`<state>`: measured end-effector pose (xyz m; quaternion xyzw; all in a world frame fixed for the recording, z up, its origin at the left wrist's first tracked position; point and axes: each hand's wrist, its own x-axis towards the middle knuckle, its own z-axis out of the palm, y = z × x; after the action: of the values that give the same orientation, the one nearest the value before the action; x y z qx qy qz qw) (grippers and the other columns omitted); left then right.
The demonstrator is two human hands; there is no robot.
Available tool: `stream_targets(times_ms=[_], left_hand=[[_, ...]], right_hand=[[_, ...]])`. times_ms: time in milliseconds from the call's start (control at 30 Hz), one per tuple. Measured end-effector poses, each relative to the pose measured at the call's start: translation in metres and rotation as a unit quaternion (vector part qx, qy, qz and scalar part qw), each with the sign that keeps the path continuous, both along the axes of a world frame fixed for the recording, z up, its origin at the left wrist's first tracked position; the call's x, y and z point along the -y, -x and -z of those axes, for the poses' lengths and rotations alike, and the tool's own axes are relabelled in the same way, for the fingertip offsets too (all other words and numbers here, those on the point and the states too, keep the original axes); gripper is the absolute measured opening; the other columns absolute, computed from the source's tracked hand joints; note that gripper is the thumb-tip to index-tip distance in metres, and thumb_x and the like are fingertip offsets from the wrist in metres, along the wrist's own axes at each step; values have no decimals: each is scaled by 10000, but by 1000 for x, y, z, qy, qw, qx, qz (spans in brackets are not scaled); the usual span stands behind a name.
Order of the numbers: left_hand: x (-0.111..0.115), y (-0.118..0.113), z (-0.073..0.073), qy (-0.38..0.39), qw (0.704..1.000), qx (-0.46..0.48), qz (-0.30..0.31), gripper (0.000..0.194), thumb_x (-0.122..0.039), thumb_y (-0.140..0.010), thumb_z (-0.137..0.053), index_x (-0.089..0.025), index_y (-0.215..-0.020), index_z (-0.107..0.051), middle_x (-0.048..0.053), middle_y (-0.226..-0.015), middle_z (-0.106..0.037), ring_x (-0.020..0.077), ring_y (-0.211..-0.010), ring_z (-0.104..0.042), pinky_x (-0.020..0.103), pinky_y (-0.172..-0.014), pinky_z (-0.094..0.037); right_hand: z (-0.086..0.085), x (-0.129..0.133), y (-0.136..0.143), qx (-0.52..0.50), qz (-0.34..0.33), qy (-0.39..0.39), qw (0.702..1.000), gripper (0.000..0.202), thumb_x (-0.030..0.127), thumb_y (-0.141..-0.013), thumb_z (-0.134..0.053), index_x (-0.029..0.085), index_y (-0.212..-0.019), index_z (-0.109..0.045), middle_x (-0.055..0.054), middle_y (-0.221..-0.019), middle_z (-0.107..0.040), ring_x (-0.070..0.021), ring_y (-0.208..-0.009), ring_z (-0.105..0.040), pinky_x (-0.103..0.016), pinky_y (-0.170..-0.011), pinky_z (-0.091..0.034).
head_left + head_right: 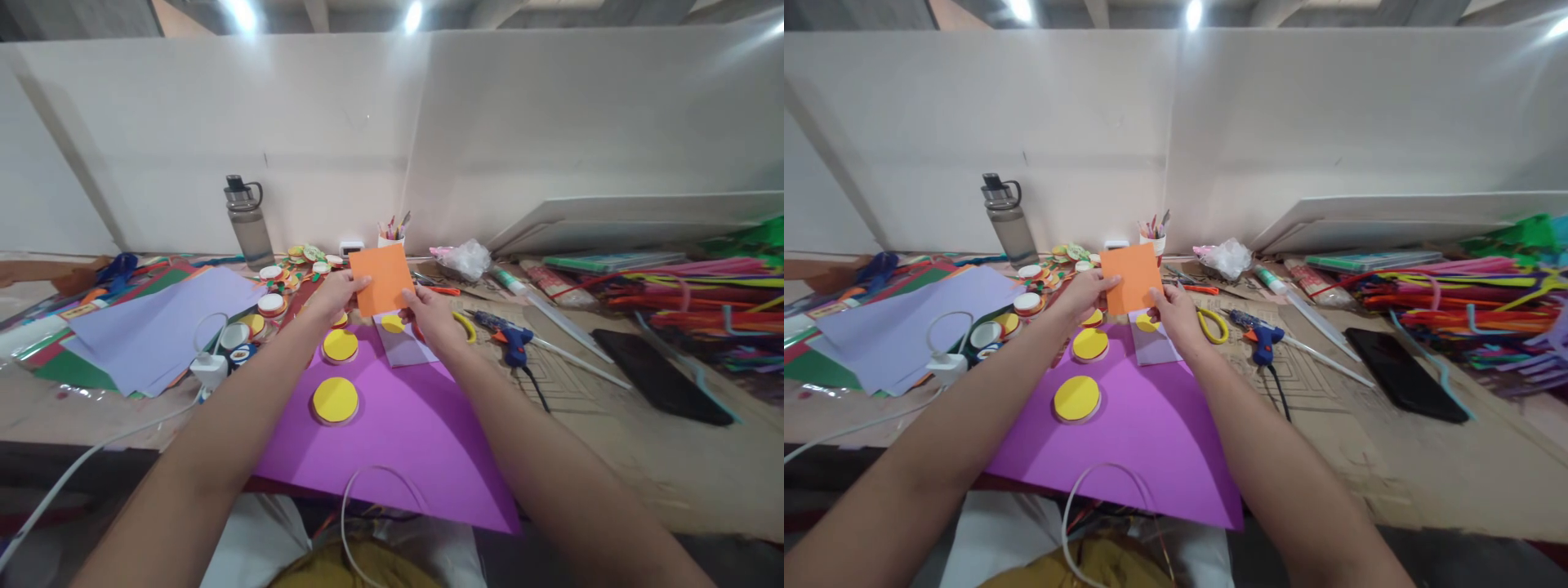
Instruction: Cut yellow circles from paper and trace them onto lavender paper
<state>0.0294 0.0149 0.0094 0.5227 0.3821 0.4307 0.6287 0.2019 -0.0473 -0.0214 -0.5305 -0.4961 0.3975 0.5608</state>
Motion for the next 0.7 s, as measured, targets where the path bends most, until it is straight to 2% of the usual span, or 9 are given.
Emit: stream_targets(times_ms=[67, 167, 267, 333, 400, 533, 700], left_hand=[[-6, 4, -1, -10, 998, 29, -47, 106, -198, -774, -641, -133, -858, -642, 71, -782, -717, 163, -632, -673, 285, -610, -547], [-13, 10, 0, -21, 989, 83, -117, 104, -174, -781, -605, -152, -878, -635, 48, -774, -716, 162, -708, -690, 288, -681, -554], [-16, 12, 2, -14, 984, 97, -147, 104, -172, -759, -615, -156, -861, -624, 41, -764, -708, 167, -738, -694, 298, -714, -555], [-16, 12, 4, -10, 985, 92, -144, 128, -178, -746, -617, -158, -872, -623, 43, -764, -705, 177, -745, -695, 311, -715, -556], [-15, 11, 4, -13, 986, 92, -138, 172, -187, -736, -619, -162, -905, -626, 44, -772, -704, 189, -767, -696, 320, -712, -556], [-14, 9, 4, -18, 984, 99, -145, 211, -184, -715, -614, -162, -924, -618, 35, -767, -697, 198, -788, -693, 314, -694, -555], [-16, 9, 9, -14, 981, 110, -158, 189, -162, -696, -600, -179, -885, -602, 23, -767, -691, 184, -776, -683, 290, -684, -544]], right_hand=[[1, 4, 5, 24, -5, -12, 1000, 314, 450, -857, -497, 164, -943, -596, -40, -815, -644, -117, -640, -587, -245, -583, -493], [4, 14, 20, 161, -41, -76, 983, 384, 436, -821, -596, 168, -1096, -604, -75, -959, -662, -160, -805, -619, -312, -728, -517], [10, 27, 42, 305, -138, -159, 929, 541, 424, -777, -694, 211, -1256, -561, -117, -1164, -627, -238, -1051, -585, -431, -915, -470], [15, 33, 55, 366, -165, -198, 894, 643, 438, -746, -734, 222, -1313, -523, -136, -1260, -583, -289, -1191, -512, -495, -991, -413], [20, 35, 63, 402, -164, -212, 875, 643, 462, -750, -729, 208, -1303, -523, -150, -1288, -562, -306, -1222, -483, -512, -999, -402], [26, 32, 67, 418, -157, -205, 871, 536, 447, -796, -686, 190, -1245, -547, -151, -1254, -575, -297, -1190, -502, -495, -969, -424], [17, 35, 65, 367, -160, -218, 890, 627, 370, -749, -727, 241, -1318, -498, -118, -1262, -573, -285, -1206, -498, -485, -997, -412]])
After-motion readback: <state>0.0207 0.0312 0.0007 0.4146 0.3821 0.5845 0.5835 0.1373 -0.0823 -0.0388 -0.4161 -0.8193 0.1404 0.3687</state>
